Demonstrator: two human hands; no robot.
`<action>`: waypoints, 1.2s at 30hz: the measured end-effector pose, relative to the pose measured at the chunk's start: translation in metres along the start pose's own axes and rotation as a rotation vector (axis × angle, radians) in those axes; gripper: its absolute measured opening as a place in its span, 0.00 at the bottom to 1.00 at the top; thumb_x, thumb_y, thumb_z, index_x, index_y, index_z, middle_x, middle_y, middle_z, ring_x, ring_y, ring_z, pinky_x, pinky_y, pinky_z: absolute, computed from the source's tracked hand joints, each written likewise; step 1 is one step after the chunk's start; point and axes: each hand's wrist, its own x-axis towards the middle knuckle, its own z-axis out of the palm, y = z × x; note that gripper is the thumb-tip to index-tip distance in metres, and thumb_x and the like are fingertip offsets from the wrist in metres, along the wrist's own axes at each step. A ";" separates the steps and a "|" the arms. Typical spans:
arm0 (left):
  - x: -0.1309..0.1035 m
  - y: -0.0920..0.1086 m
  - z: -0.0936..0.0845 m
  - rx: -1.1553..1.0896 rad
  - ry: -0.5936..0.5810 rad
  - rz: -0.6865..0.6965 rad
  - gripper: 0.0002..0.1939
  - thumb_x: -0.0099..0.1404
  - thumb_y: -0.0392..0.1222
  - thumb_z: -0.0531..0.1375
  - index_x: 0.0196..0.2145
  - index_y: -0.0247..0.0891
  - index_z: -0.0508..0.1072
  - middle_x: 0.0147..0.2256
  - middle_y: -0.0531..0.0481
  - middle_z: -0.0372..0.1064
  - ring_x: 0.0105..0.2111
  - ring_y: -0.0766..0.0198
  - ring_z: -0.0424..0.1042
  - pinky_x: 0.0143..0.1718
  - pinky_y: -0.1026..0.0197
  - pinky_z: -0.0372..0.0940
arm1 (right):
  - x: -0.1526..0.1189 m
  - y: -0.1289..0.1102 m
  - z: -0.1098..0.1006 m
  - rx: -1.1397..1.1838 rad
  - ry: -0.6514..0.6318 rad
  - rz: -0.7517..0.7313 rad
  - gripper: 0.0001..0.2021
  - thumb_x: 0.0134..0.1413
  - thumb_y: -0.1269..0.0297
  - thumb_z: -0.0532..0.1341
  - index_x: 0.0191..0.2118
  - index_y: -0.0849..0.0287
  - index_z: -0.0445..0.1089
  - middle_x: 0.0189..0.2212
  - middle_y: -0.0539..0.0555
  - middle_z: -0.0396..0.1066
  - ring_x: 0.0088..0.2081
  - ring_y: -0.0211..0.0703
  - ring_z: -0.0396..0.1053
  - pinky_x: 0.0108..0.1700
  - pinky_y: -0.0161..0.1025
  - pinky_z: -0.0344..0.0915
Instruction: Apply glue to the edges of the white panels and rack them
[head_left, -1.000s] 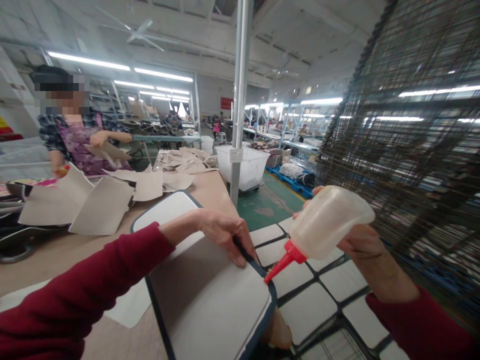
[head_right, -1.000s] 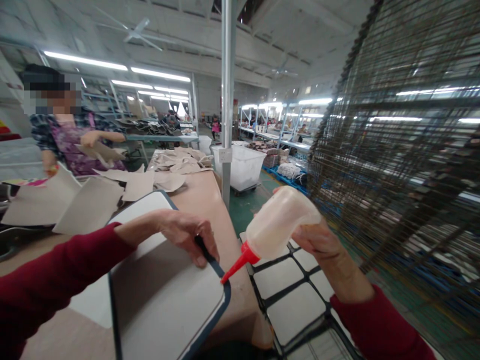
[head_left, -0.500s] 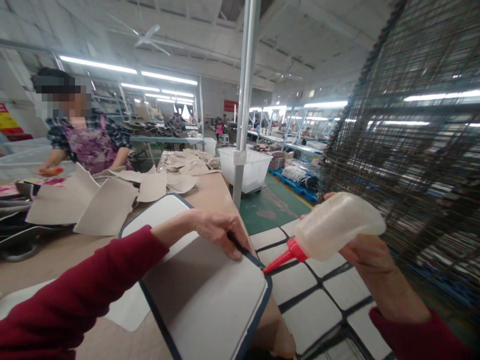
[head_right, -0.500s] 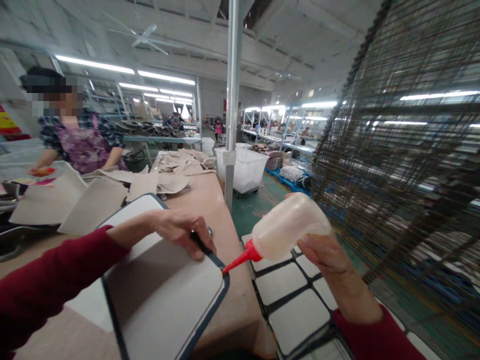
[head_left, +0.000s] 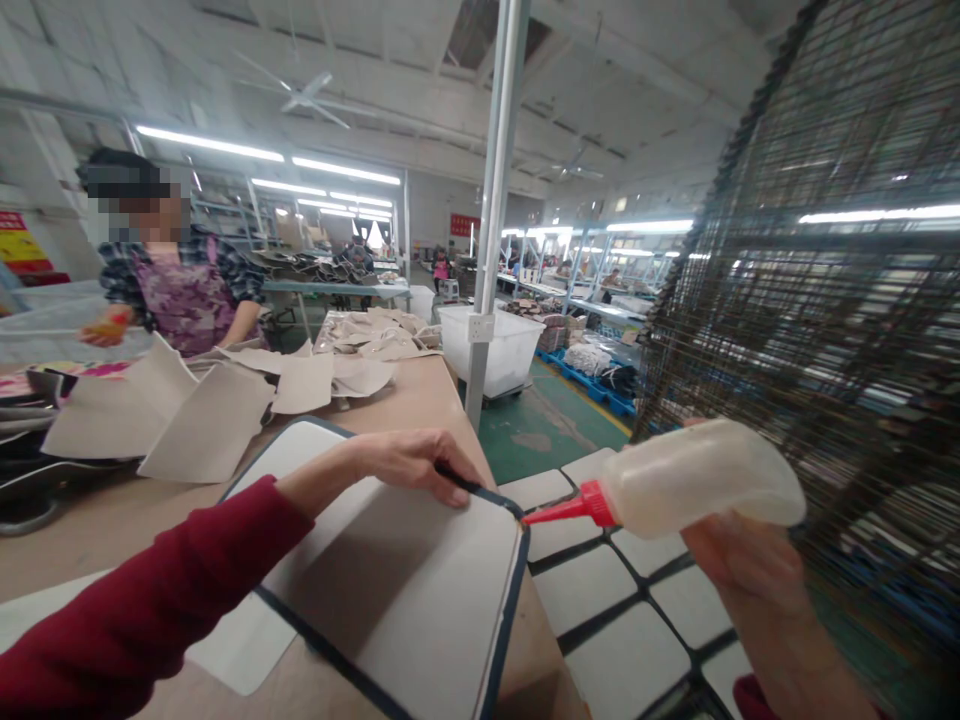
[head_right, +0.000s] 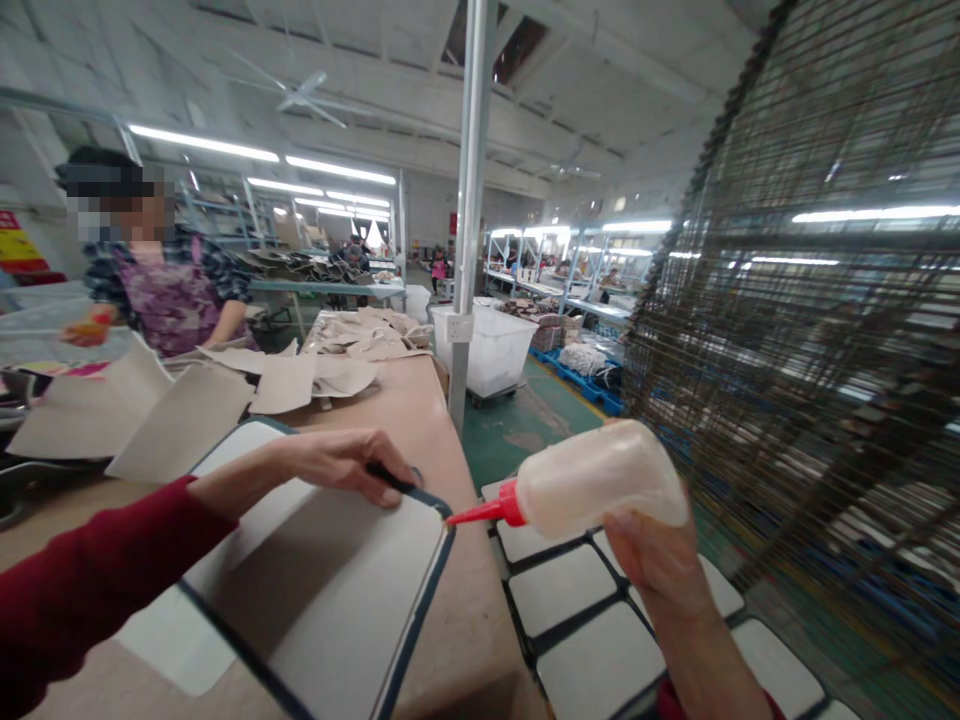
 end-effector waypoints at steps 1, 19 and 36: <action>-0.001 -0.001 0.000 0.007 0.010 -0.008 0.19 0.62 0.49 0.62 0.43 0.30 0.79 0.32 0.49 0.74 0.31 0.65 0.67 0.33 0.69 0.61 | 0.000 0.002 0.000 -0.020 -0.006 -0.030 0.27 0.21 0.67 0.75 0.39 0.52 0.76 0.34 0.55 0.76 0.35 0.50 0.74 0.47 0.48 0.71; -0.005 -0.010 0.002 -0.078 0.096 -0.039 0.16 0.62 0.49 0.61 0.37 0.33 0.79 0.25 0.52 0.64 0.26 0.68 0.58 0.26 0.67 0.52 | 0.007 0.025 -0.007 -0.062 -0.176 -0.131 0.24 0.34 0.60 0.72 0.44 0.50 0.74 0.35 0.56 0.77 0.35 0.53 0.75 0.36 0.47 0.76; -0.007 -0.017 0.003 -0.294 0.139 -0.139 0.16 0.60 0.49 0.63 0.40 0.36 0.80 0.30 0.49 0.76 0.28 0.62 0.72 0.30 0.66 0.66 | 0.002 0.023 -0.004 -0.041 -0.164 -0.180 0.12 0.34 0.65 0.72 0.31 0.49 0.76 0.30 0.50 0.77 0.32 0.41 0.74 0.35 0.31 0.74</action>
